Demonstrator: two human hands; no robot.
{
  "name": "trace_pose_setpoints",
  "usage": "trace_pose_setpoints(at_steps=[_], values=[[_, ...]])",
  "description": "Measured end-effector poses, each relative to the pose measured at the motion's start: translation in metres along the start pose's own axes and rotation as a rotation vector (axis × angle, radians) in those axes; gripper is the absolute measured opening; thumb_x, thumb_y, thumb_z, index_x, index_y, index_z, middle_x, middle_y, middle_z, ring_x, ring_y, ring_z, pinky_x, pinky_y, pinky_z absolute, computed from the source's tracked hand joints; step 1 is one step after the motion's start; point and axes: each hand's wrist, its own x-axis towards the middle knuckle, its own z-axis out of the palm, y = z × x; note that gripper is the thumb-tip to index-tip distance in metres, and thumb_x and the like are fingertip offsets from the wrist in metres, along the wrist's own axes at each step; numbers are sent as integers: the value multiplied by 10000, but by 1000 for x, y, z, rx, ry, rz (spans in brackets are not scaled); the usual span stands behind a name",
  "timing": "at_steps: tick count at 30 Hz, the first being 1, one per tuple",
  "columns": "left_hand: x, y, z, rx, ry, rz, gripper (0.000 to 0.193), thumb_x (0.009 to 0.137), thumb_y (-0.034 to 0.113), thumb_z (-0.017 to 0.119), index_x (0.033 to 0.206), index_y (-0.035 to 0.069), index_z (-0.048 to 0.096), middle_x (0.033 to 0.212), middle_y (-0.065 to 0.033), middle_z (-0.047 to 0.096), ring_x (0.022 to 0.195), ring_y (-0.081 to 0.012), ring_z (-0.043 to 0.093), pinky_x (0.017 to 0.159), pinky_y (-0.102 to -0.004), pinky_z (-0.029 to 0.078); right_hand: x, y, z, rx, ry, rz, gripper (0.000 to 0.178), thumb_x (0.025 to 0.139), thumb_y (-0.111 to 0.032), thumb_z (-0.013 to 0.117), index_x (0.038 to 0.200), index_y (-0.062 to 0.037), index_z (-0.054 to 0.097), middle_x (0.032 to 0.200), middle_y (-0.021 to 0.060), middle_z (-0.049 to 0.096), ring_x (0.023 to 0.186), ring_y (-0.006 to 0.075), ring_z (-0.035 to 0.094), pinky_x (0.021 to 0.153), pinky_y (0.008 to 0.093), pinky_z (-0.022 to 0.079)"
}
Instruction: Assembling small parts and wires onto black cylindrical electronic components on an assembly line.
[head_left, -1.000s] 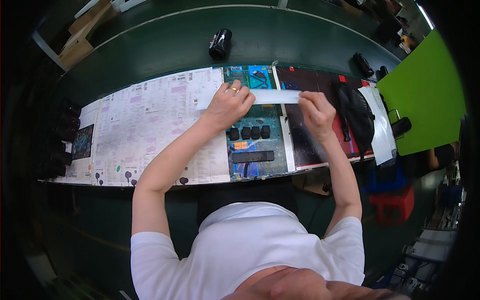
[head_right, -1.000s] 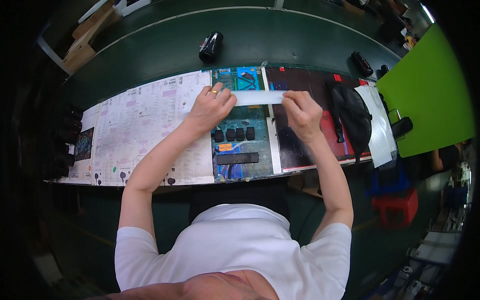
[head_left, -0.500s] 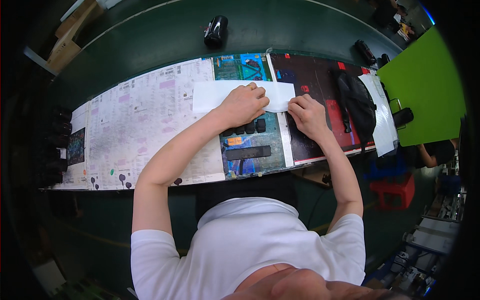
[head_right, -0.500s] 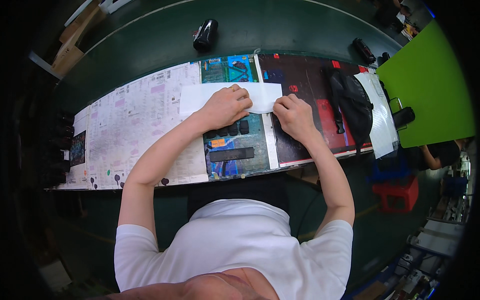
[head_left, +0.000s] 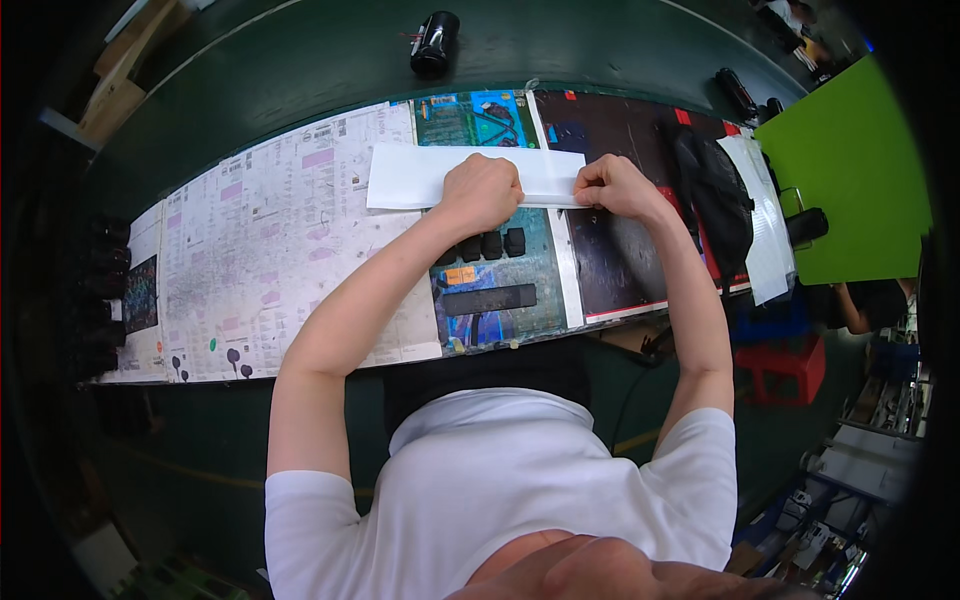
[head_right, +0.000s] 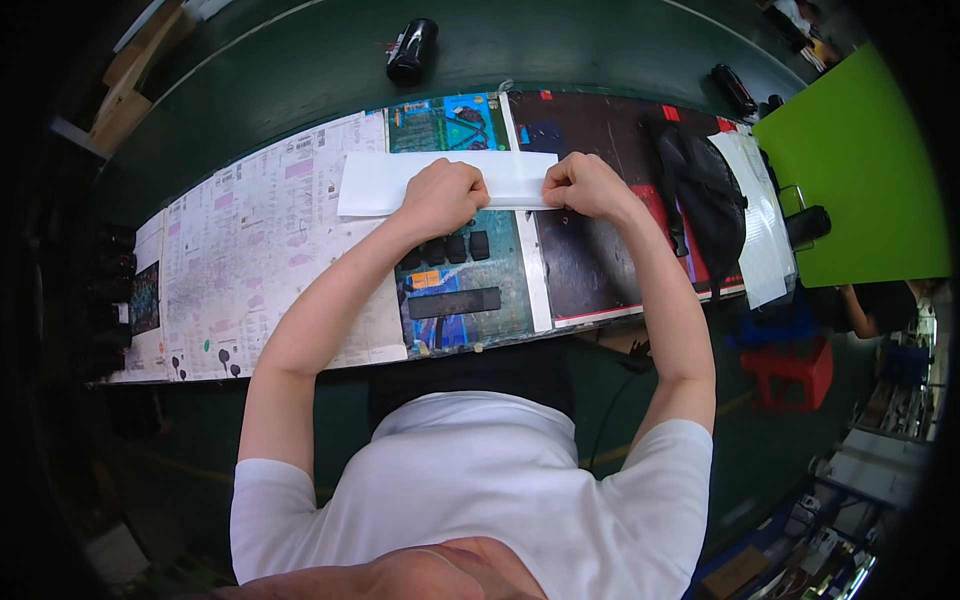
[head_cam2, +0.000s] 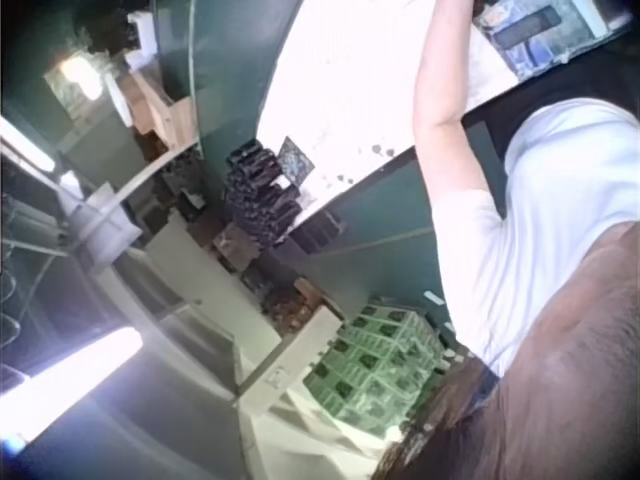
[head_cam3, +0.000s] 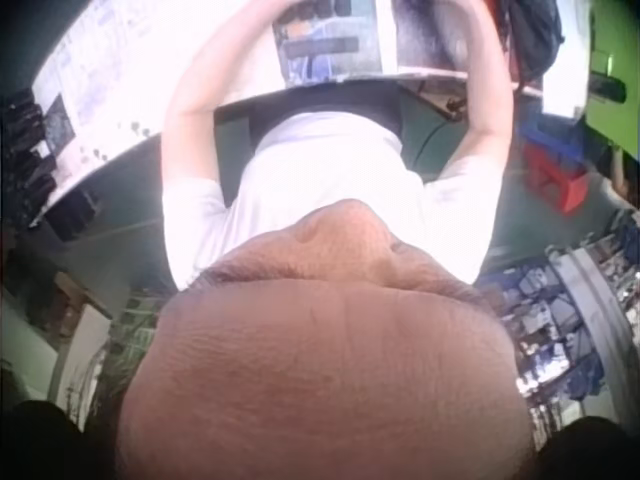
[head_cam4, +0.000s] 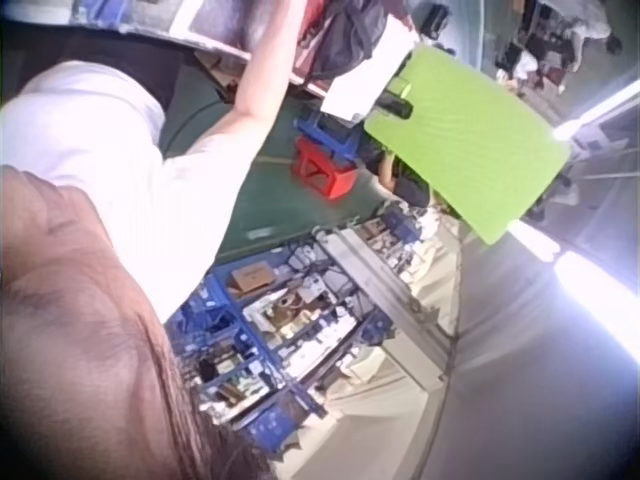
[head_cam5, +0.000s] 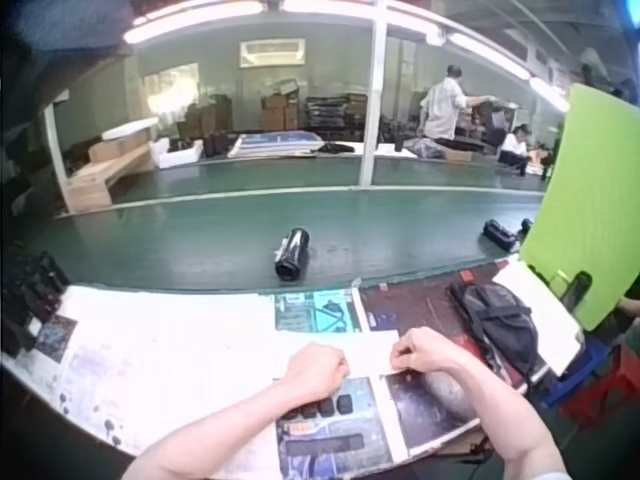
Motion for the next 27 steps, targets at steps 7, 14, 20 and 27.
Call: trace_pose_setpoints(at_steps=[7, 14, 20, 27], values=[[6, 7, 3, 224, 12, 22, 177, 869, 173, 736, 914, 12, 794, 942, -238, 765, 939, -409, 736, 823, -502, 595, -19, -29, 13, -647, 456, 79, 225, 859, -246, 824, 909, -71, 692, 914, 134, 775, 875, 329, 765, 732, 464, 583], [1, 12, -5, 206, -44, 24, 223, 847, 159, 777, 987, -13, 794, 1026, -260, 764, 1054, -413, 724, 870, -510, 599, -23, -58, 47, -125, 291, -245, 250, 895, -337, 795, 938, -99, 730, 878, 93, 774, 851, 303, 758, 735, 467, 569], [-4, -10, -20, 221, -138, -19, 239, 877, 228, 753, 1002, 31, 808, 1063, -207, 782, 1082, -398, 727, 889, -520, 598, 14, -38, 59, -123, 176, -117, 341, 871, -467, 796, 891, -127, 783, 862, 97, 780, 900, 313, 763, 785, 453, 574], [-6, -18, -34, 325, -46, -130, 364, 903, 404, 777, 979, 50, 818, 982, -188, 798, 973, -369, 768, 823, -503, 593, 29, -52, 56, -337, 239, -91, 387, 879, -497, 815, 843, -115, 760, 792, 102, 753, 801, 310, 750, 705, 458, 556]])
